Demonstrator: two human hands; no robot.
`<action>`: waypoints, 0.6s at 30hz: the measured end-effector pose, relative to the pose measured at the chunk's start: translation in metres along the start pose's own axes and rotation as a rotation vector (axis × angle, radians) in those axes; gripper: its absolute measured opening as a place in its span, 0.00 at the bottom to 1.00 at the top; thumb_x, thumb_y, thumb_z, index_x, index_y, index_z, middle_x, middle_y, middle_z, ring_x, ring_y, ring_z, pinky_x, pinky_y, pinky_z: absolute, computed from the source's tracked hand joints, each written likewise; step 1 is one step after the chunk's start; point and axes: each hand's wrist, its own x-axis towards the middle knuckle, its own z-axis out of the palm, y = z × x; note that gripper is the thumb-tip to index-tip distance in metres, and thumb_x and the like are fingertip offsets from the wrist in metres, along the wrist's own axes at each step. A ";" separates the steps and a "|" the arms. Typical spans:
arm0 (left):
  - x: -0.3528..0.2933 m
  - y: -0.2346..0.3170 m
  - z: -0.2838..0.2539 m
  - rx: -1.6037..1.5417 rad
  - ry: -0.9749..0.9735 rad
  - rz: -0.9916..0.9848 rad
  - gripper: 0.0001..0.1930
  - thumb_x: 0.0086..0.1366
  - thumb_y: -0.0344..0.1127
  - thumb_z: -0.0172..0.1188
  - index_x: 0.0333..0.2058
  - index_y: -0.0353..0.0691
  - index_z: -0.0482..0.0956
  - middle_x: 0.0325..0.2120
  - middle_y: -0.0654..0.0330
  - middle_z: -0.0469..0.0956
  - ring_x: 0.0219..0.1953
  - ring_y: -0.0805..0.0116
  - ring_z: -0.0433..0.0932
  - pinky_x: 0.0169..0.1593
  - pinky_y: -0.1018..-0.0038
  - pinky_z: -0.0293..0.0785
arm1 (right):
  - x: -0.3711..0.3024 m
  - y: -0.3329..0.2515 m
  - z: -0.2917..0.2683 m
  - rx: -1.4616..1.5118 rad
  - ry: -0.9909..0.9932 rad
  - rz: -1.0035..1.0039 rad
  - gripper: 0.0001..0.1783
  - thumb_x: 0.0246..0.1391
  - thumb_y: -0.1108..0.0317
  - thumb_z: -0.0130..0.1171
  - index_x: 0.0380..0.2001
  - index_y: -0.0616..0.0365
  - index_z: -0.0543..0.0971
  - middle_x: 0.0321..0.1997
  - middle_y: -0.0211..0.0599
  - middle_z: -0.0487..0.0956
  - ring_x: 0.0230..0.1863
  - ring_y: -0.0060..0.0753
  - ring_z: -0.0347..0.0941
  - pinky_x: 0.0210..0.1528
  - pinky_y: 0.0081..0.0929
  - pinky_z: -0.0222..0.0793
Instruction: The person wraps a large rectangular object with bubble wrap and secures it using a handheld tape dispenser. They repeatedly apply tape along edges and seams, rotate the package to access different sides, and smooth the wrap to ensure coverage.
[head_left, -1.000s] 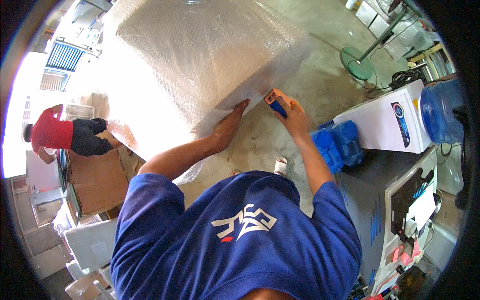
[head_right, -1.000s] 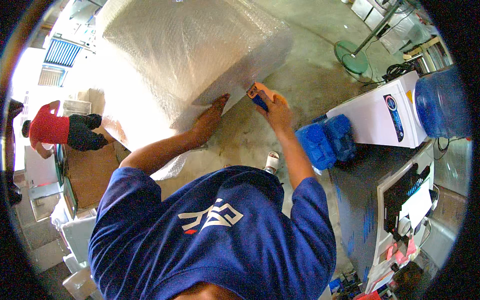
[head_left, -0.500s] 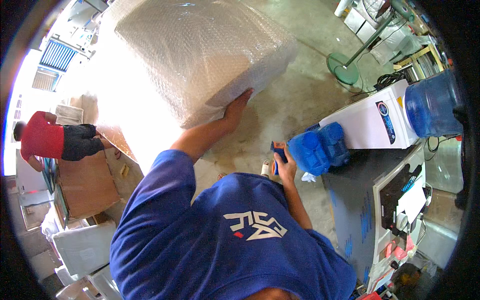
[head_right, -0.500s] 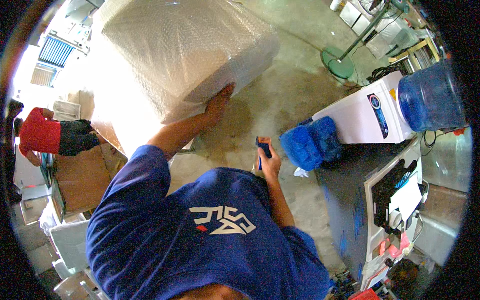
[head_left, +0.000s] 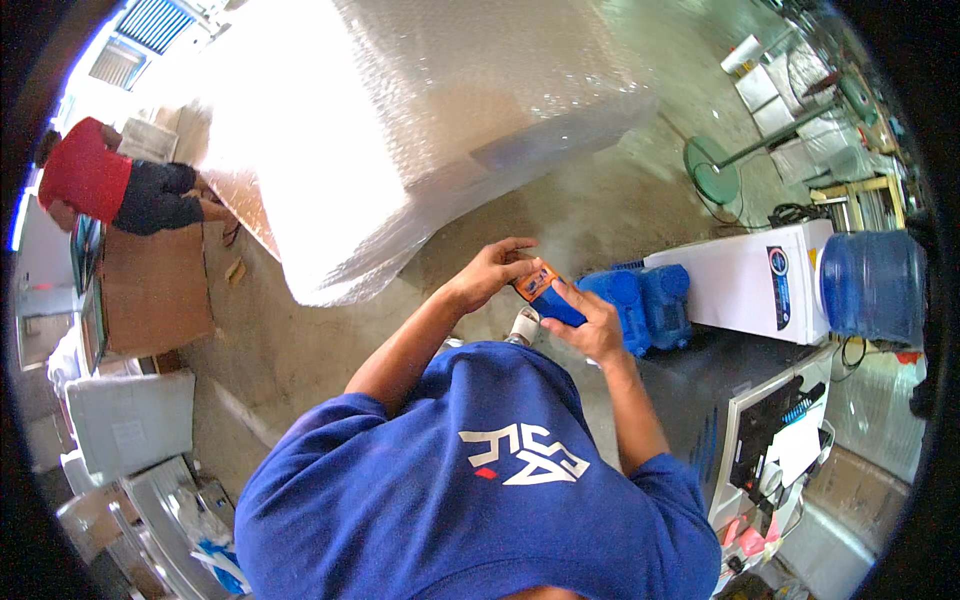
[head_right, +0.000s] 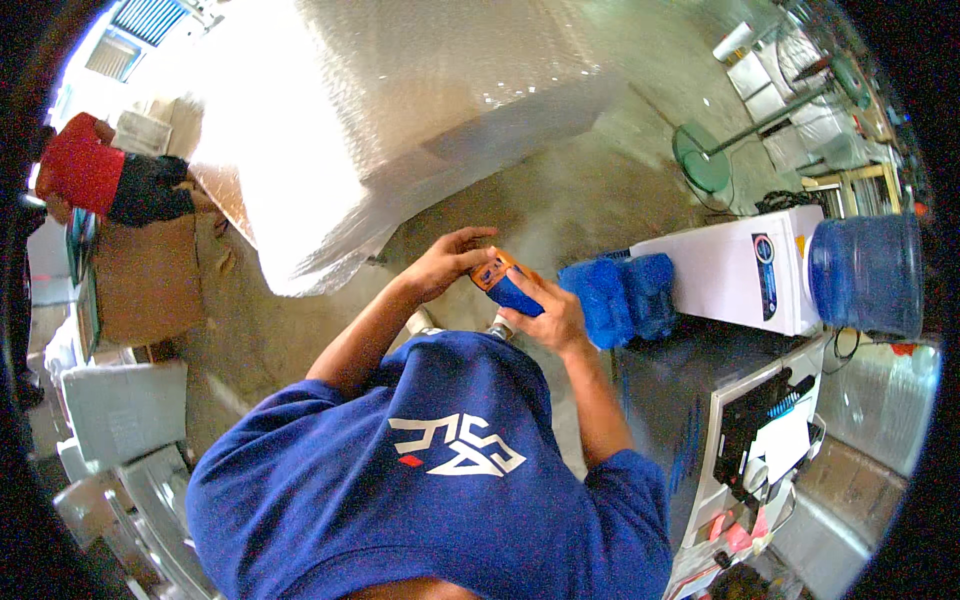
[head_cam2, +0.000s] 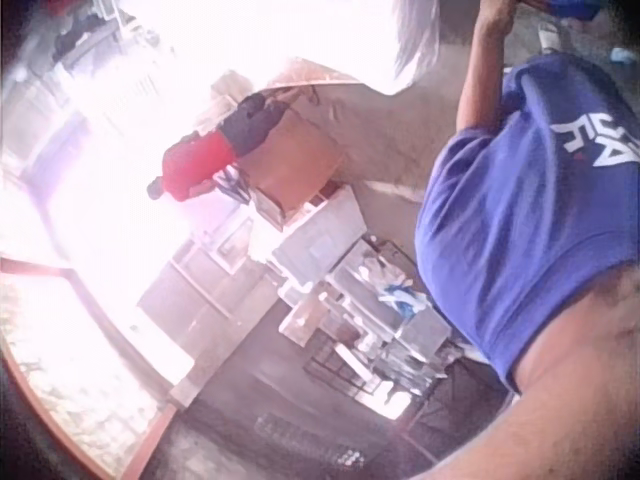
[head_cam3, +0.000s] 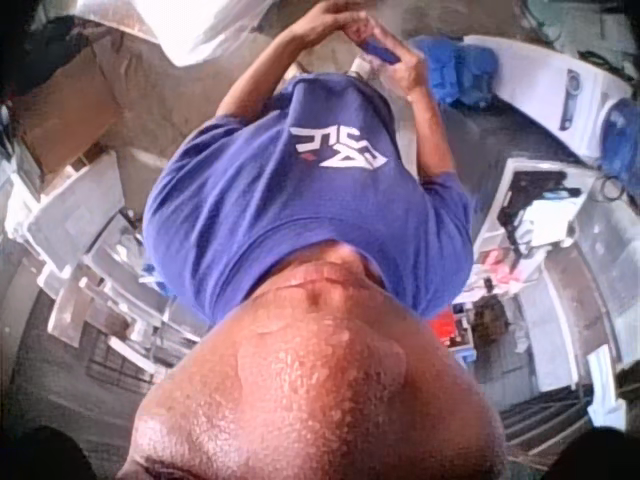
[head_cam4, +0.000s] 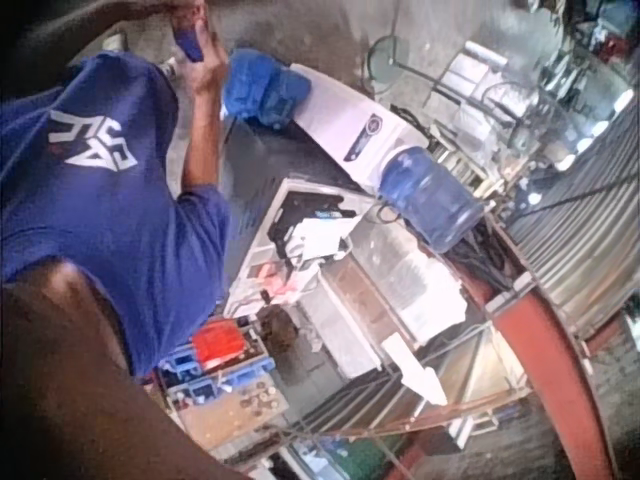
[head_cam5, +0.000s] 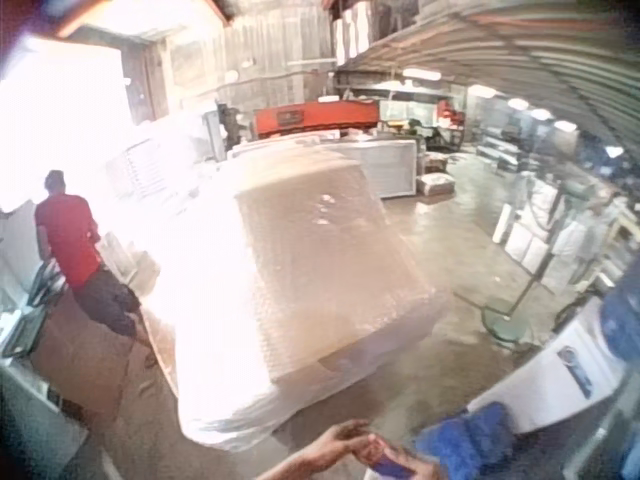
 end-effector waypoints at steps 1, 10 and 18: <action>-0.009 0.004 -0.007 -0.029 0.005 0.024 0.33 0.68 0.47 0.66 0.64 0.31 0.69 0.55 0.49 0.77 0.56 0.62 0.76 0.61 0.65 0.72 | 0.013 -0.004 -0.004 -0.015 -0.044 -0.046 0.37 0.46 0.51 0.77 0.61 0.44 0.79 0.53 0.52 0.82 0.43 0.54 0.83 0.45 0.41 0.81; -0.055 0.022 -0.055 -0.371 0.168 0.219 0.20 0.71 0.35 0.62 0.58 0.31 0.76 0.49 0.53 0.82 0.47 0.67 0.82 0.53 0.70 0.80 | 0.104 -0.043 -0.007 0.024 -0.169 -0.370 0.35 0.45 0.50 0.76 0.59 0.35 0.80 0.53 0.49 0.82 0.43 0.50 0.84 0.43 0.39 0.82; -0.053 0.049 -0.078 0.014 0.817 0.686 0.07 0.67 0.26 0.64 0.43 0.33 0.85 0.35 0.57 0.86 0.39 0.70 0.84 0.48 0.72 0.80 | 0.142 -0.064 -0.014 -0.422 -0.091 -0.458 0.35 0.44 0.51 0.75 0.60 0.31 0.80 0.34 0.39 0.80 0.34 0.43 0.81 0.34 0.37 0.81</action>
